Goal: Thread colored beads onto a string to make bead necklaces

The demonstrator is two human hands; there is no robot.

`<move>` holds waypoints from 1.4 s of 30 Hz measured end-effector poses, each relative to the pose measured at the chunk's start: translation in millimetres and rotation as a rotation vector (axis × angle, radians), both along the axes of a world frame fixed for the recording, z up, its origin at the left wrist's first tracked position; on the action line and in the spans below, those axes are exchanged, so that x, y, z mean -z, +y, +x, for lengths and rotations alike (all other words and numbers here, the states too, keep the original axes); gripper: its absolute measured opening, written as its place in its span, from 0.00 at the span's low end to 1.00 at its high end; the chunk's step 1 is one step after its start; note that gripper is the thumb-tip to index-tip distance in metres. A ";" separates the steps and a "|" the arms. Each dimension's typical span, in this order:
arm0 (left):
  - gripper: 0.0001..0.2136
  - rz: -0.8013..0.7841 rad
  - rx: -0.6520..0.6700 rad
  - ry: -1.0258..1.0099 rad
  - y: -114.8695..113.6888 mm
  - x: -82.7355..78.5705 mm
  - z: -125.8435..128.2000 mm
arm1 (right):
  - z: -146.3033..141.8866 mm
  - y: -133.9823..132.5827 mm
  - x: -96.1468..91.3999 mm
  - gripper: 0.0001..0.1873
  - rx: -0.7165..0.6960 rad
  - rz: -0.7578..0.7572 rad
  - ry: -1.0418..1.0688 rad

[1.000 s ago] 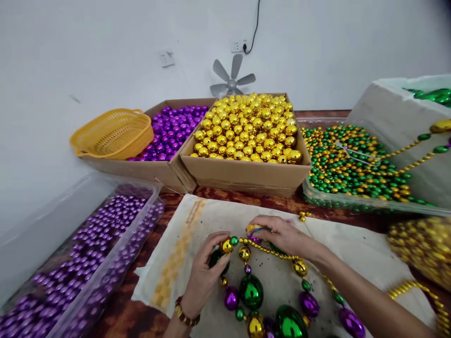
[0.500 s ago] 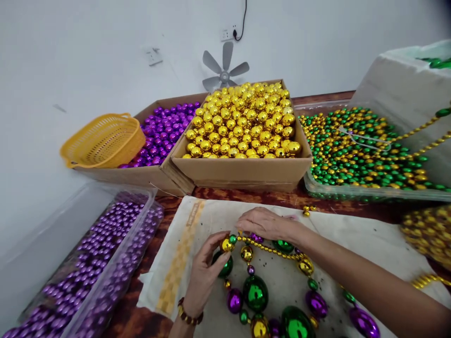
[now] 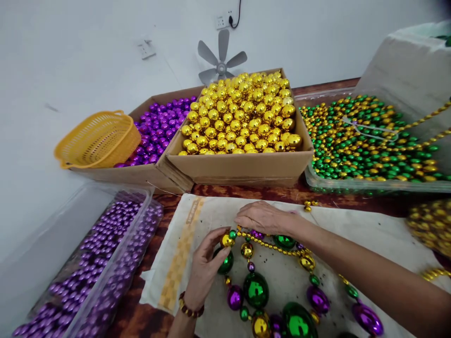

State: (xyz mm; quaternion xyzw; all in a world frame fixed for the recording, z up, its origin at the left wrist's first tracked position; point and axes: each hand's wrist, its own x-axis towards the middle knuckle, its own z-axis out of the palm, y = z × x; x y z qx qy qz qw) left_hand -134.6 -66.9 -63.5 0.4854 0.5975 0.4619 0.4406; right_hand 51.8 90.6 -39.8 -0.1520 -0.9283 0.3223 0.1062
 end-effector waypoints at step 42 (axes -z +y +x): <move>0.16 -0.041 0.011 -0.005 1.1 -2.3 -0.5 | -0.3 4.9 -7.6 0.22 -0.015 0.230 0.004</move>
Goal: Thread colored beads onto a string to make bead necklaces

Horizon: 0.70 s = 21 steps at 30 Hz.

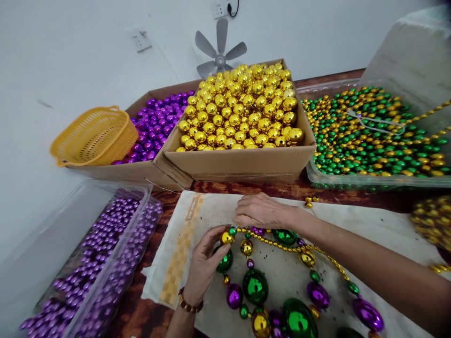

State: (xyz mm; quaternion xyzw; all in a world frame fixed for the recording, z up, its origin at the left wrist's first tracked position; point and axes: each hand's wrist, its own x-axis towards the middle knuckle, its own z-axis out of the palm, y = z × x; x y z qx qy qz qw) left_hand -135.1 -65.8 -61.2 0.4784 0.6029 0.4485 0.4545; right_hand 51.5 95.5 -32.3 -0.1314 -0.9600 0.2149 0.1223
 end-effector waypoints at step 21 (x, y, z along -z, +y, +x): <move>0.16 0.068 -0.033 0.083 -9.1 2.4 0.8 | 172.0 -49.2 35.1 0.12 0.915 -0.038 -0.190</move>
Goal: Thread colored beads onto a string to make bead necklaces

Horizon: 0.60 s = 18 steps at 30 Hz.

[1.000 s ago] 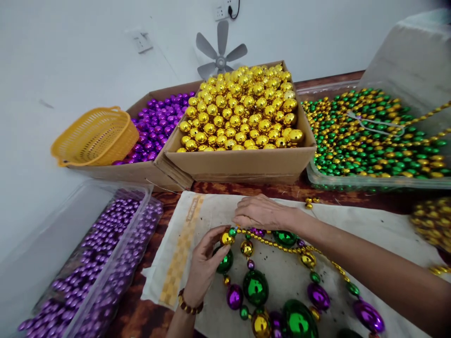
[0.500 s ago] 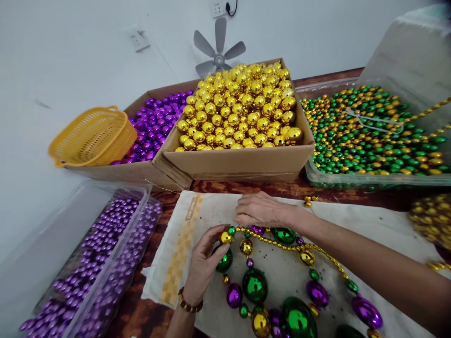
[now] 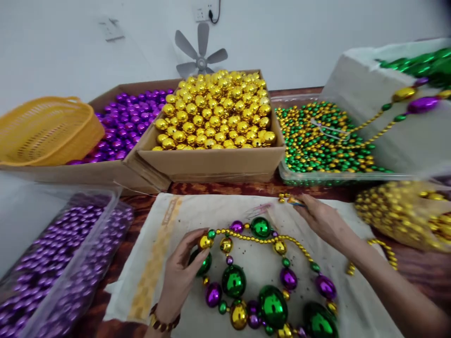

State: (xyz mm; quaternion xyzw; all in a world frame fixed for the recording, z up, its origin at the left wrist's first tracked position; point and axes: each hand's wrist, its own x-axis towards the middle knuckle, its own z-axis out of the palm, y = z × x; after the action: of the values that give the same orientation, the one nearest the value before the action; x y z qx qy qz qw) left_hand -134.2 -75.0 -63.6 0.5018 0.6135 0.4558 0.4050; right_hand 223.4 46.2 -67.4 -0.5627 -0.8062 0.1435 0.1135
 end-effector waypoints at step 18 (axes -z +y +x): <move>0.18 0.166 -0.017 0.003 -24.5 -34.4 16.5 | -62.0 -64.1 -21.1 0.09 -0.290 0.024 0.139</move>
State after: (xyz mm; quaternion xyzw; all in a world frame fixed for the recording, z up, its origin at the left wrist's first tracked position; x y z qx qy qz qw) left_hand -117.7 -99.5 -29.2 0.5291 0.5785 0.5077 0.3572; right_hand 161.4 -17.8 -46.3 -0.4275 -0.8709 0.1873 0.1540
